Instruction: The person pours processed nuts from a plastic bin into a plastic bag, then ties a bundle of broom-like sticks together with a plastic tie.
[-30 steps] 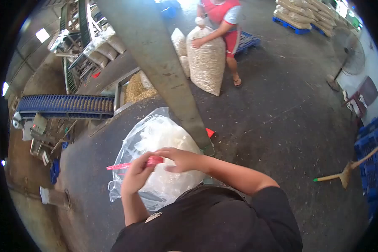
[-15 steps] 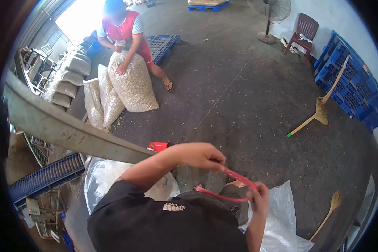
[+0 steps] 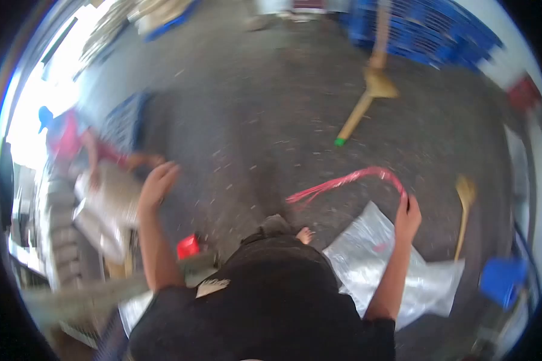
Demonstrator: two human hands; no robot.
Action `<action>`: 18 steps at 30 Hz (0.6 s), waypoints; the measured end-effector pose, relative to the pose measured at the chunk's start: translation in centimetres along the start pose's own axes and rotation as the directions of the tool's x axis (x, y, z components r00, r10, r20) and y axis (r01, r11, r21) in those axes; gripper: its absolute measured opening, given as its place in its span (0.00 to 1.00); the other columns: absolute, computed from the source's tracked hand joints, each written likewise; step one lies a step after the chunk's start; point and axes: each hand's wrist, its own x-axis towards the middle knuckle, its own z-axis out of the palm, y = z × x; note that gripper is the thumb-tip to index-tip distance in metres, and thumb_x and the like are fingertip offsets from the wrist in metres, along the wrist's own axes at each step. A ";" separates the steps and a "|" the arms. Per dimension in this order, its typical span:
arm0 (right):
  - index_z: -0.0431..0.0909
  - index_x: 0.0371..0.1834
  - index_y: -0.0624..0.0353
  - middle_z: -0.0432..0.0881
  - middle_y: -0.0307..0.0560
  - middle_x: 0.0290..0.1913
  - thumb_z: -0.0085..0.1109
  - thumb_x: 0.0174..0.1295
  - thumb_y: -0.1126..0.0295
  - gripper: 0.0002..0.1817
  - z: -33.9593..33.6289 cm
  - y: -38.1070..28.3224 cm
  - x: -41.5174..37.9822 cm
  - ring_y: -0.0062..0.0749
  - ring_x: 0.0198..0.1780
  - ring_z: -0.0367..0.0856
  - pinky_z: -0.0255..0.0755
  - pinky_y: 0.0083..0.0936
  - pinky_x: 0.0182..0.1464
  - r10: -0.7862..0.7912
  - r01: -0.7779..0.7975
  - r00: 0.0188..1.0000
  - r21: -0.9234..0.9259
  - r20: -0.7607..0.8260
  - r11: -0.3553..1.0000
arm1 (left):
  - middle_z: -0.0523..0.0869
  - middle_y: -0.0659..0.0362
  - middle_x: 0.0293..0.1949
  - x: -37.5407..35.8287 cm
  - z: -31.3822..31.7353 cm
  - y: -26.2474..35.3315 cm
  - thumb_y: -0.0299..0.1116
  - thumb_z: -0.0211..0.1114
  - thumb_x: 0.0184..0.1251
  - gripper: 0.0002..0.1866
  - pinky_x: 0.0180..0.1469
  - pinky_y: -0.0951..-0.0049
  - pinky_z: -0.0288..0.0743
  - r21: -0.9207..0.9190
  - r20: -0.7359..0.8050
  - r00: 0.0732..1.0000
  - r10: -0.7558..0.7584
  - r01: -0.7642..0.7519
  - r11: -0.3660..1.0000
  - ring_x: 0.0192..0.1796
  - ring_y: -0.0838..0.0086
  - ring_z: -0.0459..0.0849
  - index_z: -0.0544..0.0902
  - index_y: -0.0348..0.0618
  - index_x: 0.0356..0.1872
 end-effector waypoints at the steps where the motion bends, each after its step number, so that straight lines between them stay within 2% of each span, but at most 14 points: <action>1: 0.77 0.36 0.63 0.80 0.60 0.32 0.52 0.71 0.60 0.16 -0.2 1.4 1.5 0.54 0.30 0.76 0.70 0.38 0.35 0.061 -0.070 0.993 -0.093 -0.099 0.993 | 0.74 0.69 0.26 1.4 0.0 -1.4 0.39 0.58 0.72 0.13 0.33 0.80 0.65 -0.078 -0.087 0.989 -0.119 0.113 0.991 0.31 0.85 0.71 0.80 0.40 0.33; 2: 0.78 0.37 0.62 0.81 0.60 0.33 0.52 0.71 0.59 0.16 0.0 1.9 3.1 0.56 0.32 0.80 0.71 0.41 0.36 0.097 -0.127 0.980 -0.165 -0.175 0.978 | 0.75 0.70 0.27 2.4 0.6 -1.4 0.39 0.58 0.73 0.12 0.32 0.83 0.62 -0.152 -0.140 0.979 -0.151 0.130 0.980 0.30 0.87 0.69 0.81 0.42 0.34; 4: 0.82 0.38 0.57 0.83 0.58 0.35 0.51 0.71 0.58 0.15 1.6 -0.2 5.6 0.57 0.39 0.83 0.74 0.44 0.39 0.133 -0.137 0.991 -0.163 -0.036 0.977 | 0.76 0.70 0.29 5.0 3.5 1.7 0.38 0.60 0.72 0.10 0.34 0.82 0.64 -0.116 -0.031 0.990 -0.139 0.134 0.984 0.32 0.85 0.71 0.82 0.42 0.38; 6: 0.83 0.40 0.53 0.85 0.55 0.36 0.52 0.69 0.59 0.13 4.9 -2.6 6.5 0.55 0.39 0.84 0.75 0.45 0.40 -0.015 0.031 0.977 -0.069 0.214 0.997 | 0.78 0.68 0.33 9.0 8.9 5.6 0.36 0.63 0.70 0.10 0.39 0.80 0.69 -0.159 0.083 0.995 0.061 -0.047 0.986 0.36 0.82 0.75 0.81 0.39 0.44; 7: 0.83 0.42 0.52 0.85 0.53 0.37 0.53 0.68 0.59 0.12 6.1 -4.5 7.2 0.54 0.40 0.84 0.76 0.44 0.41 -0.054 0.071 0.905 -0.023 0.421 0.997 | 0.82 0.63 0.40 11.5 11.9 8.1 0.32 0.66 0.67 0.14 0.47 0.77 0.73 -0.157 0.136 0.972 0.192 -0.170 0.973 0.43 0.78 0.79 0.80 0.37 0.50; 8: 0.83 0.44 0.52 0.85 0.52 0.38 0.54 0.66 0.60 0.12 7.4 -6.4 8.2 0.53 0.41 0.84 0.76 0.44 0.41 -0.105 0.106 0.791 0.034 0.602 0.994 | 0.84 0.55 0.50 13.5 14.8 11.9 0.34 0.69 0.62 0.20 0.57 0.68 0.73 -0.081 0.189 0.963 0.193 -0.180 0.980 0.53 0.68 0.81 0.79 0.38 0.54; 9: 0.82 0.43 0.53 0.85 0.52 0.37 0.56 0.66 0.60 0.11 10.1 -8.3 10.5 0.52 0.40 0.83 0.75 0.43 0.40 -0.219 0.192 0.732 0.113 0.645 0.975 | 0.80 0.48 0.58 18.0 20.0 17.4 0.37 0.71 0.58 0.26 0.65 0.58 0.68 0.079 0.283 0.738 0.613 -0.654 0.752 0.62 0.58 0.77 0.79 0.40 0.57; 10: 0.82 0.42 0.54 0.85 0.52 0.36 0.58 0.65 0.61 0.11 11.6 -9.4 10.8 0.51 0.39 0.83 0.74 0.42 0.39 -0.340 0.272 0.648 0.210 0.682 0.939 | 0.73 0.46 0.64 20.5 22.5 19.1 0.41 0.72 0.57 0.32 0.71 0.57 0.58 -0.012 0.488 0.588 0.646 -0.735 0.678 0.69 0.53 0.68 0.75 0.43 0.63; 12: 0.82 0.40 0.55 0.84 0.52 0.36 0.58 0.64 0.61 0.10 11.4 -11.9 13.6 0.51 0.39 0.83 0.74 0.41 0.39 -0.317 0.258 0.703 0.187 0.637 0.948 | 0.80 0.48 0.57 24.1 28.1 20.0 0.42 0.69 0.62 0.25 0.64 0.62 0.67 -0.098 0.493 0.467 0.734 -0.808 0.580 0.62 0.58 0.76 0.78 0.42 0.58; 13: 0.82 0.38 0.56 0.84 0.52 0.36 0.59 0.64 0.62 0.10 10.6 -13.0 15.1 0.51 0.39 0.83 0.74 0.41 0.38 -0.289 0.241 0.751 0.162 0.594 0.957 | 0.80 0.48 0.57 26.0 29.1 21.0 0.42 0.69 0.62 0.25 0.64 0.62 0.67 -0.103 0.501 0.457 0.735 -0.812 0.575 0.62 0.58 0.76 0.78 0.42 0.58; 14: 0.81 0.33 0.59 0.84 0.53 0.32 0.60 0.64 0.63 0.10 9.7 -13.8 17.0 0.48 0.34 0.82 0.72 0.38 0.35 -0.288 0.255 0.824 0.134 0.488 0.957 | 0.83 0.49 0.50 28.1 30.0 22.2 0.43 0.66 0.64 0.21 0.58 0.62 0.70 -0.157 0.719 0.460 0.521 -0.623 0.767 0.57 0.58 0.80 0.79 0.41 0.54; 15: 0.81 0.33 0.59 0.84 0.53 0.32 0.60 0.64 0.63 0.10 8.9 -13.8 19.0 0.48 0.34 0.82 0.72 0.38 0.35 -0.274 0.240 0.832 0.133 0.482 0.962 | 0.86 0.50 0.42 30.1 30.6 23.1 0.44 0.63 0.67 0.18 0.53 0.63 0.73 -0.124 0.891 0.362 0.276 -0.391 0.912 0.52 0.58 0.83 0.81 0.40 0.49; 17: 0.81 0.32 0.60 0.82 0.52 0.28 0.60 0.64 0.62 0.12 7.3 -11.8 22.9 0.50 0.29 0.80 0.71 0.37 0.32 0.007 -0.093 0.797 0.110 0.604 0.990 | 0.85 0.52 0.37 33.7 31.4 24.7 0.45 0.60 0.69 0.17 0.48 0.65 0.73 -0.094 0.925 0.321 0.203 -0.326 0.941 0.47 0.63 0.84 0.81 0.40 0.46; 18: 0.81 0.32 0.60 0.82 0.52 0.28 0.60 0.64 0.62 0.12 7.1 -10.3 24.2 0.50 0.29 0.80 0.71 0.37 0.32 0.019 -0.110 0.800 0.115 0.599 0.987 | 0.85 0.54 0.32 35.5 31.9 25.4 0.45 0.58 0.71 0.17 0.43 0.67 0.73 -0.058 0.945 0.298 0.136 -0.257 0.965 0.42 0.68 0.85 0.81 0.39 0.42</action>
